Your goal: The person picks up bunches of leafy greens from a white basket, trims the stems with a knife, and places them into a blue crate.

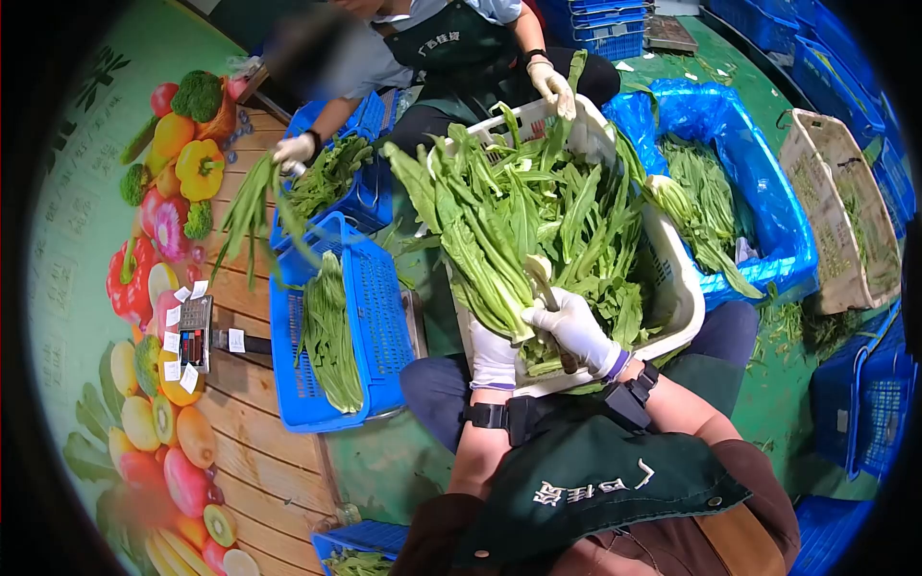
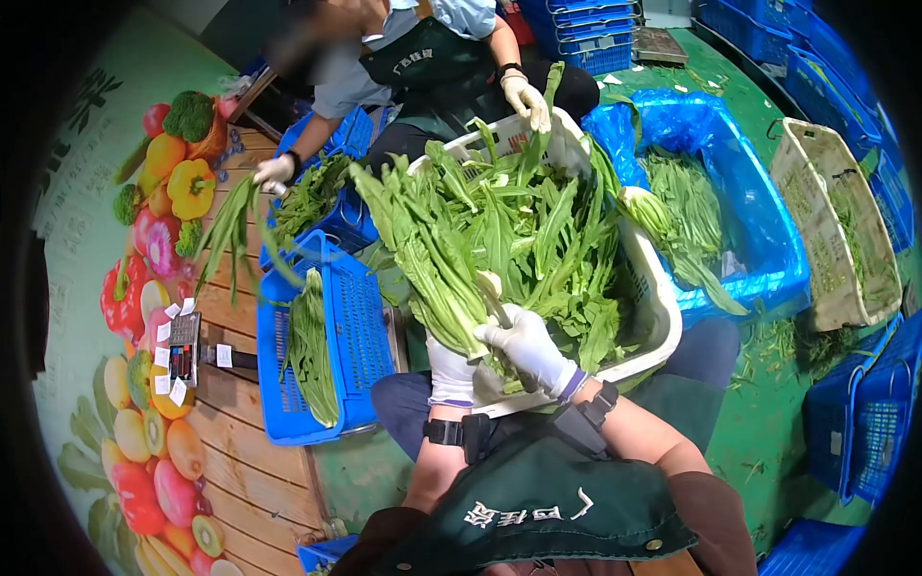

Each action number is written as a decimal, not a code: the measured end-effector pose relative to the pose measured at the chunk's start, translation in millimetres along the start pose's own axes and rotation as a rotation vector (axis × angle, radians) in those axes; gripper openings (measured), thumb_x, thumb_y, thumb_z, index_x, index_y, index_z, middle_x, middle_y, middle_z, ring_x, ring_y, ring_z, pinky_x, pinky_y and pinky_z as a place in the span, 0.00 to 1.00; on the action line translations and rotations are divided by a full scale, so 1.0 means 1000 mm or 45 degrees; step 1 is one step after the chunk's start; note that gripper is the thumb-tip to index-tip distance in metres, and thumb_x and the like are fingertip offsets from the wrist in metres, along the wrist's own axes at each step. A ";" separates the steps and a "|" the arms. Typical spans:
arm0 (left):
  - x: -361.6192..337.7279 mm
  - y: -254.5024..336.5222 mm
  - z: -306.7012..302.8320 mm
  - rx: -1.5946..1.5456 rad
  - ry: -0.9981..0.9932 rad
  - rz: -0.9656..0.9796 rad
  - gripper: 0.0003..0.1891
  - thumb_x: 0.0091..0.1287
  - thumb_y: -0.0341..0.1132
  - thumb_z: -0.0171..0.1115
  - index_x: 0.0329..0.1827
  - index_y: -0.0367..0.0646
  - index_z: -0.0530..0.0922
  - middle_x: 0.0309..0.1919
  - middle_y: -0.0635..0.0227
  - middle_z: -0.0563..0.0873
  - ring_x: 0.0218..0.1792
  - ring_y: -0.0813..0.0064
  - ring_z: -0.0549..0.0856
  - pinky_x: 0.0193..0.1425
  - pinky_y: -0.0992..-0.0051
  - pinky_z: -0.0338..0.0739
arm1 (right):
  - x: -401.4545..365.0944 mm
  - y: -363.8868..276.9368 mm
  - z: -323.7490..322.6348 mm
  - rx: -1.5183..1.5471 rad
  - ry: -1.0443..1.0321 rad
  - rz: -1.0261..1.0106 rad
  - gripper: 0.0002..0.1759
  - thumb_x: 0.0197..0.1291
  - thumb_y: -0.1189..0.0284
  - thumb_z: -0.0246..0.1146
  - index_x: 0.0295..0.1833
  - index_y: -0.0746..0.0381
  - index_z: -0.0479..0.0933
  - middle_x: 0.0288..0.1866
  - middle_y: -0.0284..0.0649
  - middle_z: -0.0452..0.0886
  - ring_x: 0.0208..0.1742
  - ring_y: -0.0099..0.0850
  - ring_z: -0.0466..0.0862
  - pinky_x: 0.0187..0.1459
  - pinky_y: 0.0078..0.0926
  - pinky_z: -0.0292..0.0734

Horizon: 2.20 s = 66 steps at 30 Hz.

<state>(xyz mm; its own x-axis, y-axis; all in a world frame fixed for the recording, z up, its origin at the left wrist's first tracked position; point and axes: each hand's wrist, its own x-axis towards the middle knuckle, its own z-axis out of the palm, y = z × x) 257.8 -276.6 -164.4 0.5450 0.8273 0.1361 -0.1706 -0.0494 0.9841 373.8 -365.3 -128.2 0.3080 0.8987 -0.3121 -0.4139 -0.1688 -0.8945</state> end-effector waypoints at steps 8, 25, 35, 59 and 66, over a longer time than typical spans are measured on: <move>0.007 0.000 0.012 -0.467 0.177 -0.170 0.29 0.53 0.23 0.68 0.60 0.38 0.70 0.53 0.63 0.81 0.49 0.70 0.82 0.55 0.72 0.78 | 0.004 0.014 0.004 -0.493 0.378 -0.386 0.16 0.55 0.65 0.68 0.34 0.68 0.75 0.24 0.47 0.79 0.23 0.30 0.78 0.31 0.30 0.74; 0.003 -0.042 -0.028 -1.395 -0.155 -0.349 0.21 0.72 0.42 0.48 0.61 0.38 0.70 0.54 0.57 0.79 0.54 0.62 0.79 0.62 0.63 0.73 | -0.009 -0.005 0.010 -1.135 0.355 -1.071 0.22 0.40 0.58 0.76 0.35 0.59 0.75 0.29 0.42 0.76 0.31 0.41 0.81 0.31 0.33 0.76; 0.000 -0.029 -0.005 -0.254 0.266 -0.078 0.09 0.67 0.32 0.57 0.47 0.38 0.77 0.38 0.67 0.84 0.37 0.80 0.82 0.42 0.75 0.78 | 0.000 0.010 0.011 -1.455 0.339 -0.958 0.12 0.41 0.71 0.70 0.31 0.60 0.73 0.27 0.42 0.75 0.31 0.42 0.80 0.31 0.36 0.75; 0.003 0.004 0.006 -1.066 0.214 -0.508 0.27 0.70 0.51 0.49 0.65 0.43 0.69 0.58 0.60 0.78 0.57 0.63 0.78 0.64 0.63 0.71 | 0.004 -0.022 0.007 -0.772 0.395 -0.674 0.23 0.46 0.57 0.74 0.38 0.64 0.79 0.34 0.46 0.82 0.34 0.41 0.84 0.38 0.31 0.78; 0.002 0.005 0.008 -0.899 0.175 -0.344 0.29 0.70 0.50 0.51 0.67 0.38 0.67 0.60 0.61 0.76 0.60 0.64 0.76 0.67 0.65 0.68 | 0.006 -0.030 0.010 0.108 0.149 -0.156 0.08 0.54 0.75 0.70 0.36 0.65 0.78 0.24 0.27 0.74 0.23 0.16 0.72 0.26 0.16 0.69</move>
<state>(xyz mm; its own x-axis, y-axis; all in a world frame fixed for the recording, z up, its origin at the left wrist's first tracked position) 265.0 -279.9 -158.4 0.5433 0.8242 -0.1599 -0.5547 0.4953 0.6685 379.2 -351.1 -99.8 0.4561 0.8565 -0.2417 -0.4362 -0.0216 -0.8996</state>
